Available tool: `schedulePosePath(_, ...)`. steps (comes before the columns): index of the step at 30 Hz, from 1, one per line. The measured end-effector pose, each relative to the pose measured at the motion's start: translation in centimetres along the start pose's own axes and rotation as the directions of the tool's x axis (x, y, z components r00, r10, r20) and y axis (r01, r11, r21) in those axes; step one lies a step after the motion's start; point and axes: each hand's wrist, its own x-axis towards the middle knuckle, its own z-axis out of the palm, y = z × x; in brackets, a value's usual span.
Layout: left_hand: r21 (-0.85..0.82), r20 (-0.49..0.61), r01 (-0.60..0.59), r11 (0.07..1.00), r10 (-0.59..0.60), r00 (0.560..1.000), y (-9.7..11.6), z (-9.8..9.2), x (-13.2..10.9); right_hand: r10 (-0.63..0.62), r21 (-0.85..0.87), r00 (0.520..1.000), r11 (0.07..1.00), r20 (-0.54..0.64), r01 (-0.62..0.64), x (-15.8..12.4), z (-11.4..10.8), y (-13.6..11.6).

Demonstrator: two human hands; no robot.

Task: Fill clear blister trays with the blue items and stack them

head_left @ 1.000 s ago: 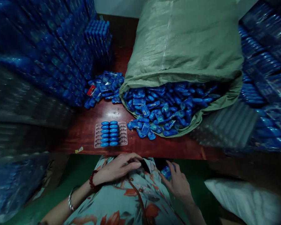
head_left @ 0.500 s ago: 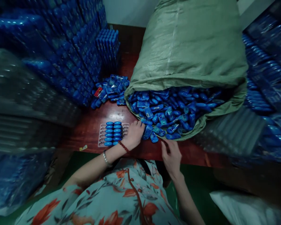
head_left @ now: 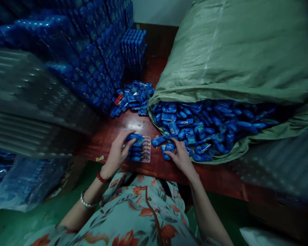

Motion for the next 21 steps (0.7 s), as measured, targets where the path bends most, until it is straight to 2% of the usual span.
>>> schedulePosePath(2, -0.105, -0.082, 0.155, 0.982, -0.163, 0.983, -1.6, -2.3, -0.5, 0.006, 0.023, 1.000, 1.000, 0.001, -0.006, 0.2, 0.3, -0.1)
schedulePosePath(4, -0.196, -0.125, 0.267, 0.943, -0.294, 0.948, -3.4, -3.9, -1.0, -0.007, 0.005, 1.000, 1.000, -0.004, 0.007, 0.3, 0.5, -0.4)
schedulePosePath(6, -0.255, -0.142, 0.331, 0.908, -0.374, 0.916, -5.0, -4.7, -1.3, 0.000, -0.055, 1.000, 0.998, -0.025, -0.001, 0.2, 0.6, -0.8)
schedulePosePath(8, -0.263, -0.144, 0.360, 0.895, -0.406, 0.903, -6.3, -5.1, -1.3, 0.027, -0.140, 0.999, 0.990, -0.024, -0.031, -0.1, 0.8, -1.1)
schedulePosePath(11, -0.167, -0.151, 0.371, 0.914, -0.395, 0.906, -7.9, -5.0, -1.0, 0.026, -0.214, 0.996, 0.977, 0.080, -0.009, -0.5, 1.2, -1.5)
schedulePosePath(14, 0.001, -0.133, 0.351, 0.936, -0.348, 0.928, -9.1, -4.6, -0.8, 0.002, -0.205, 0.982, 0.978, 0.186, 0.037, -0.3, 1.4, -1.8)
schedulePosePath(17, 0.133, -0.050, 0.304, 0.943, -0.300, 0.953, -10.0, -4.2, -1.1, 0.021, -0.211, 0.978, 0.977, 0.209, 0.024, 0.1, 1.0, -2.3)
schedulePosePath(21, 0.210, 0.066, 0.197, 0.958, -0.215, 0.974, -10.4, -4.3, -1.9, 0.048, -0.247, 0.978, 0.969, 0.202, 0.003, 0.0, 0.4, -3.0)
